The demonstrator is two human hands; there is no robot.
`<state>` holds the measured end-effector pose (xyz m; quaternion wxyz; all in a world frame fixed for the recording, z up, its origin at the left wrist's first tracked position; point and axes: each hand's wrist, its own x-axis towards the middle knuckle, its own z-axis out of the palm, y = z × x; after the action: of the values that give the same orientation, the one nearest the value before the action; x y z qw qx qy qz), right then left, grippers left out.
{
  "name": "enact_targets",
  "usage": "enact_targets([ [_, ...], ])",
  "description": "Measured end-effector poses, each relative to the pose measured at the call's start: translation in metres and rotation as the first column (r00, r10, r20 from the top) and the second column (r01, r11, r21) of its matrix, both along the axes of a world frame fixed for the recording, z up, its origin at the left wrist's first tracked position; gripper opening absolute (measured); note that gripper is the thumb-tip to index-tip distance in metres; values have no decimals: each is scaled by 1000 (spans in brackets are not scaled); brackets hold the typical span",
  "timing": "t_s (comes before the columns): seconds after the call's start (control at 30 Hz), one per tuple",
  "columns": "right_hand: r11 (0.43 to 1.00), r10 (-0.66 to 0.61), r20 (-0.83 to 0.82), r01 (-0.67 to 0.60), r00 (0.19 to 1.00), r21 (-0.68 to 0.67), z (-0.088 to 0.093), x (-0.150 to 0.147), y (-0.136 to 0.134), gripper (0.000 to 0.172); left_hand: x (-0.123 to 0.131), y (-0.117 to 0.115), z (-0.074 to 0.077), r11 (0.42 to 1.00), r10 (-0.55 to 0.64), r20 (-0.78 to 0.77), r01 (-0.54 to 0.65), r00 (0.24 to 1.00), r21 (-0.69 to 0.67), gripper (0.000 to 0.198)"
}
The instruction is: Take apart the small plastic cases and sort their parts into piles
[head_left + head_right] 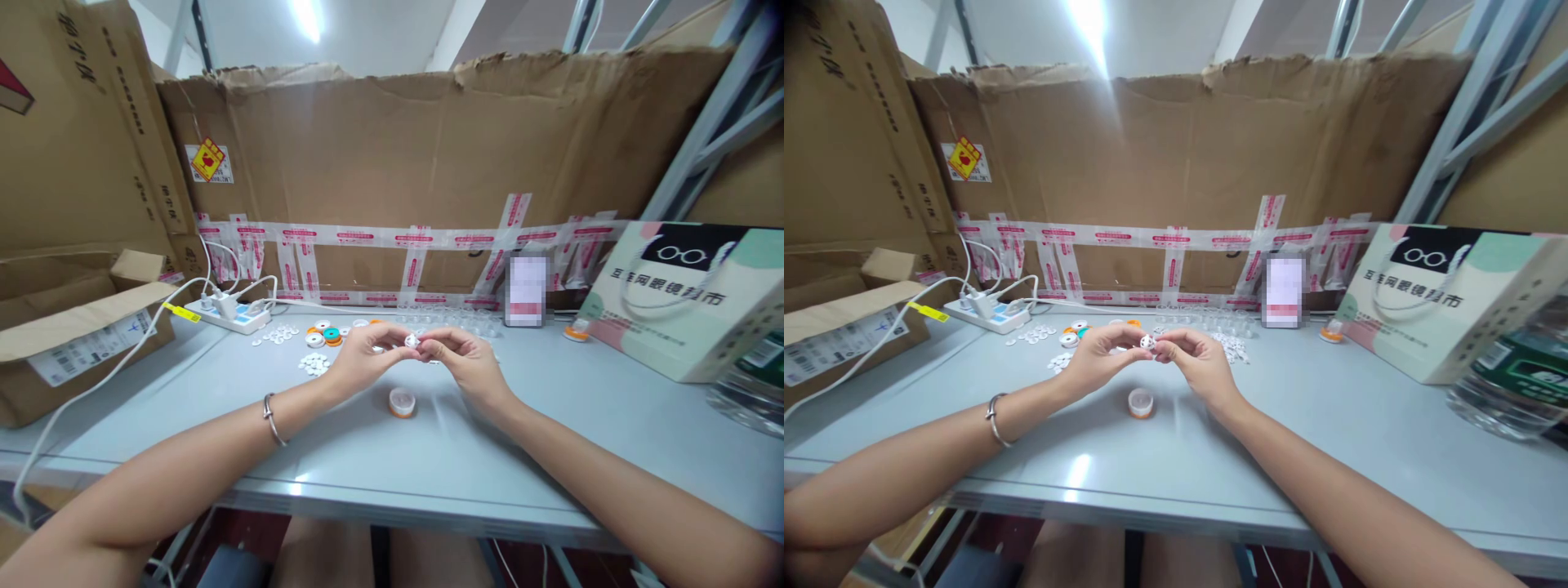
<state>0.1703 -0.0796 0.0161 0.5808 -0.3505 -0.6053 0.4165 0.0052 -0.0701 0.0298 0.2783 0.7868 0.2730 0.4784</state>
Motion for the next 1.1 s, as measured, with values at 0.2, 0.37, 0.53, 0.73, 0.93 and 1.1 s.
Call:
enact_targets([
  [0.2,996,46,30,-44,998,-77,1,-1,-2,23,-4,5,-6,859,178,-200,-53,963,509,10],
  [0.37,980,93,14,-89,996,-176,0,-2,-3,26,-5,11,-12,710,323,-286,-31,902,704,18],
  [0.53,980,74,18,-69,997,-188,1,-2,-3,28,-4,11,-13,707,366,-366,0,856,707,21],
  [0.73,985,47,55,-38,997,-170,0,-3,-4,28,-5,11,-14,677,406,-372,-2,835,736,22],
  [0.93,987,32,57,-23,998,-159,-2,-4,-3,26,-4,11,-16,666,435,-390,1,811,746,22],
  [1.1,982,19,10,-17,1000,-187,-3,-3,-3,24,-3,10,-15,663,432,-399,14,809,748,21],
])
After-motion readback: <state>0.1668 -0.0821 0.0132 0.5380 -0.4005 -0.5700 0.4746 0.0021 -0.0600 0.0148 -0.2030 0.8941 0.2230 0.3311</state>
